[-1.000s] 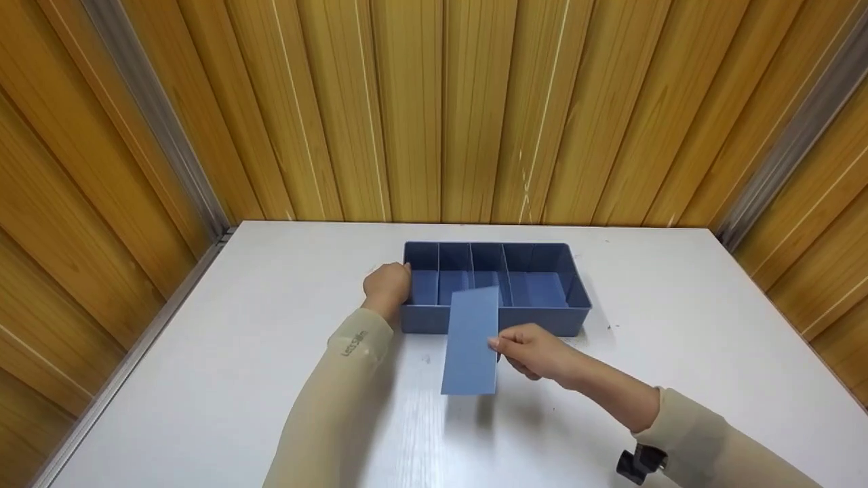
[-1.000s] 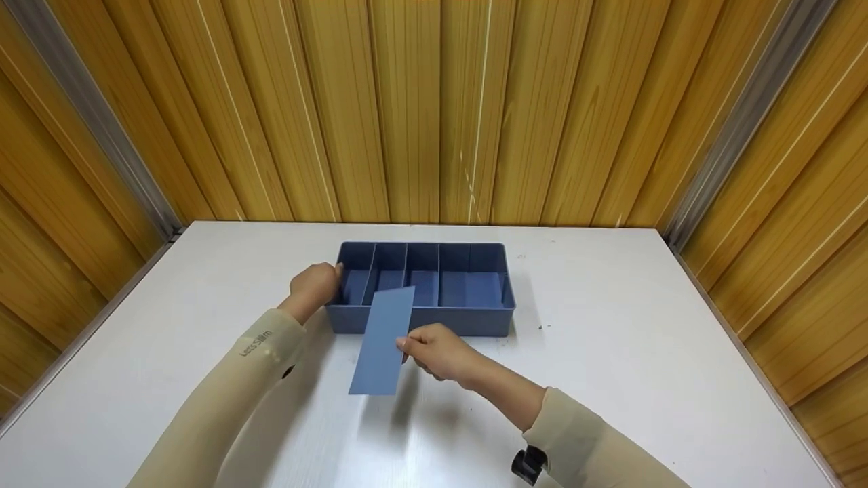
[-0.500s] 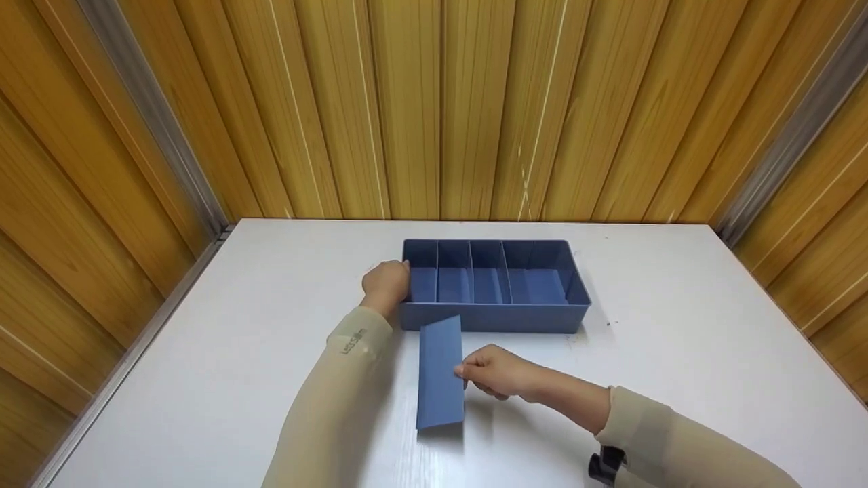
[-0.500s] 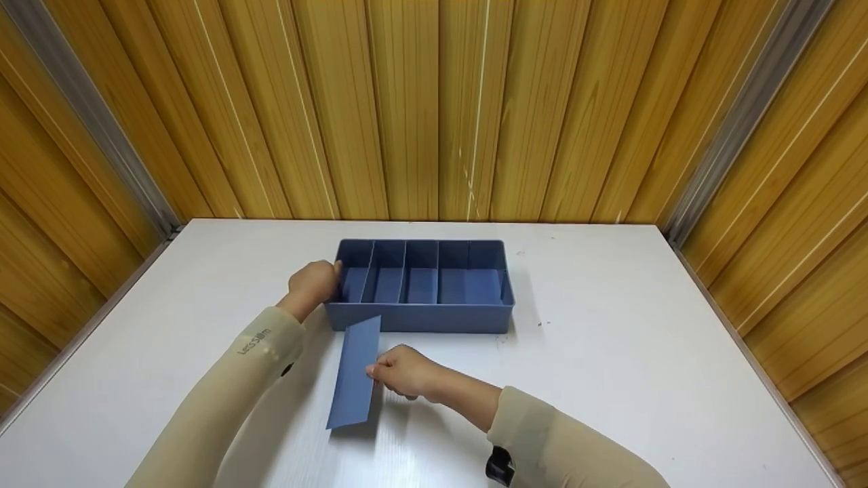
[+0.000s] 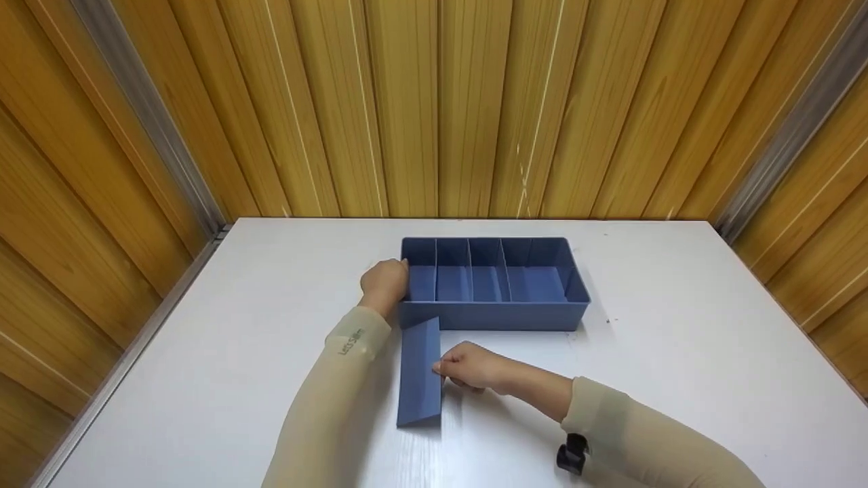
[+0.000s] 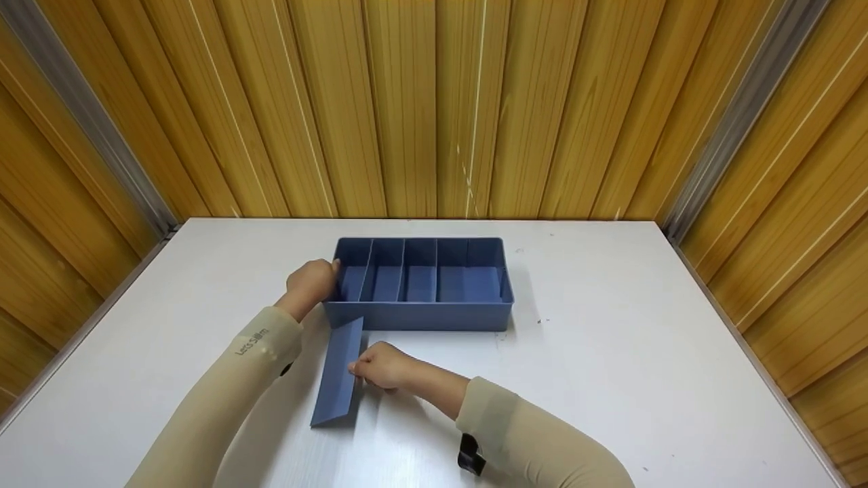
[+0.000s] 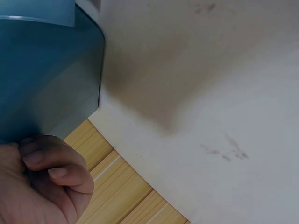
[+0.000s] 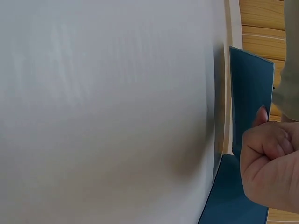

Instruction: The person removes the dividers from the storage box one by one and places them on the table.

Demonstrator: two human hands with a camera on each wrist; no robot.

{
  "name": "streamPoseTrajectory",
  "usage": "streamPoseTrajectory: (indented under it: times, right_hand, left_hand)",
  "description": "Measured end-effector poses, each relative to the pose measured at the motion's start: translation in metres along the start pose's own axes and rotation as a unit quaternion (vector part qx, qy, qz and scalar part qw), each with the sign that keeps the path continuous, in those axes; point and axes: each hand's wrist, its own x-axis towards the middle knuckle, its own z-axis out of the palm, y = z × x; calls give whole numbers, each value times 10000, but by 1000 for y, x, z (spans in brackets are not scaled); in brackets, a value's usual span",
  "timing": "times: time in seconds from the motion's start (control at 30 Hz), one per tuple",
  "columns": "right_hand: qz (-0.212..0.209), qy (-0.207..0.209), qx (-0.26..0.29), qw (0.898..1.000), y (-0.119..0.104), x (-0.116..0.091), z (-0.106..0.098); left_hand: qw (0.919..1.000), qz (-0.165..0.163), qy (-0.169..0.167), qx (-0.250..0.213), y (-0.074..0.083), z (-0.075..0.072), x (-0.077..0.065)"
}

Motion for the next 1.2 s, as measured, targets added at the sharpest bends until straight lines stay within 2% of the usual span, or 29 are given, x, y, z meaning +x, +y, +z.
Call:
streamPoseTrajectory:
  times: [0.1, 0.27, 0.5, 0.67, 0.83, 0.97, 1.07, 1.2]
  right_hand:
    - [24, 15, 13, 10000, -1, 4, 2]
    - [23, -44, 79, 10000, 0, 7, 4]
    - [-71, 64, -151, 9998, 4, 10, 4]
    - [-105, 187, -279, 9994, 7, 13, 5]
    - [31, 173, -254, 9995, 6, 14, 5]
    - [182, 370, -354, 9985, 6, 17, 7]
    - [241, 677, -505, 9961, 7, 20, 9]
    - [244, 798, -695, 9941, 7, 21, 10]
  left_hand:
    - [10000, 25, 12, -18, -1, 0, 0]
    - [9998, -118, -24, -140, -1, 1, 1]
    - [9995, -169, -21, -248, -2, 1, 2]
    - [9995, -190, -33, -233, -2, 2, 3]
    - [9998, -130, -98, -113, -2, 3, 4]
    - [9997, -103, -217, -40, -2, 2, 4]
    - [9996, -143, -207, -106, -2, 2, 4]
    - [9995, -188, -177, -154, -3, 2, 4]
